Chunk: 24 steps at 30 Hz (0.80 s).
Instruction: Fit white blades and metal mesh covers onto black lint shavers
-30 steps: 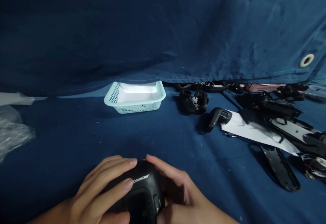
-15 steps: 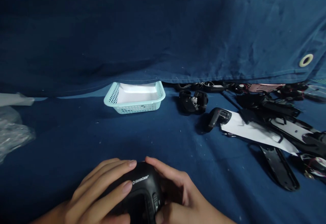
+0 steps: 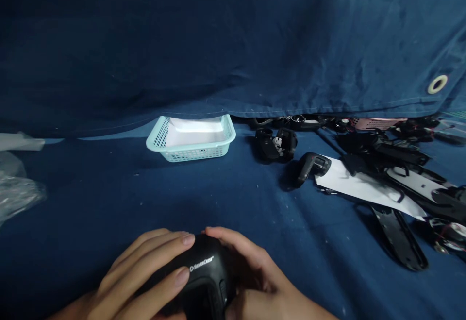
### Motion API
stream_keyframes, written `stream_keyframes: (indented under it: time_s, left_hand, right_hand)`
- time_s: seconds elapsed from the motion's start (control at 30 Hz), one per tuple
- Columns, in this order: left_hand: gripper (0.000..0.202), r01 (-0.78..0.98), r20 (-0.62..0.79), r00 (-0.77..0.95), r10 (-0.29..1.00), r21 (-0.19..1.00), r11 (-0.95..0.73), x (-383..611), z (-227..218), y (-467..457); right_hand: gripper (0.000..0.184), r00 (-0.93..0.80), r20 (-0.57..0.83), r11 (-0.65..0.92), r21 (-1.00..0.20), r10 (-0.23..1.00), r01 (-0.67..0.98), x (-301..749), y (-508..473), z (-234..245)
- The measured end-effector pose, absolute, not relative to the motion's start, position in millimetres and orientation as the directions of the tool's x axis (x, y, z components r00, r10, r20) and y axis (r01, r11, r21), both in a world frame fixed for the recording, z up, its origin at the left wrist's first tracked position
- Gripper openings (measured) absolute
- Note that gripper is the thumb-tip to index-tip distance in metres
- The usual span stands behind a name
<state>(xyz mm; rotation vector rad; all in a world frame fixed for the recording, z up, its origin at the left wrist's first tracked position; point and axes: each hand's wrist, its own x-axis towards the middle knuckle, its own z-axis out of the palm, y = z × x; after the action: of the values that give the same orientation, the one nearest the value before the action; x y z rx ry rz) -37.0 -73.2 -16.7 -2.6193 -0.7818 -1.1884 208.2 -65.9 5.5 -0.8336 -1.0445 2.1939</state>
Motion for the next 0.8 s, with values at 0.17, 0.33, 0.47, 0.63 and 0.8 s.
stream_keyframes:
  time_s: [0.17,0.33,0.47,0.63,0.8]
  left_hand:
    - [0.032,0.482,0.721,0.595,0.355,0.034,-0.876,-38.2,-15.1,-69.6]
    - [0.032,0.523,0.734,0.563,0.38,0.04,-0.852,-34.6,-16.2,-71.3]
    - [0.031,0.532,0.738,0.543,0.401,0.068,-0.844,-30.5,-18.6,-74.2]
    - [0.033,0.537,0.728,0.539,0.423,0.089,-0.839,-28.1,-19.3,-76.9]
    - [0.034,0.554,0.715,0.544,0.44,0.089,-0.828,-26.6,-16.0,-77.8]
  right_hand:
    - [0.064,-0.666,-0.287,-0.591,-0.754,0.689,-0.286,205.3,-63.2,-0.5]
    - [0.052,-0.673,-0.342,-0.685,-0.643,0.656,-0.342,199.2,-62.2,-4.1]
    - [0.053,-0.681,-0.343,-0.716,-0.58,0.647,-0.389,197.0,-61.8,-1.2]
    - [0.056,-0.66,-0.369,-0.718,-0.577,0.655,-0.39,196.0,-60.3,1.5]
    - [0.065,-0.644,-0.413,-0.731,-0.58,0.644,-0.359,196.8,-60.3,2.7]
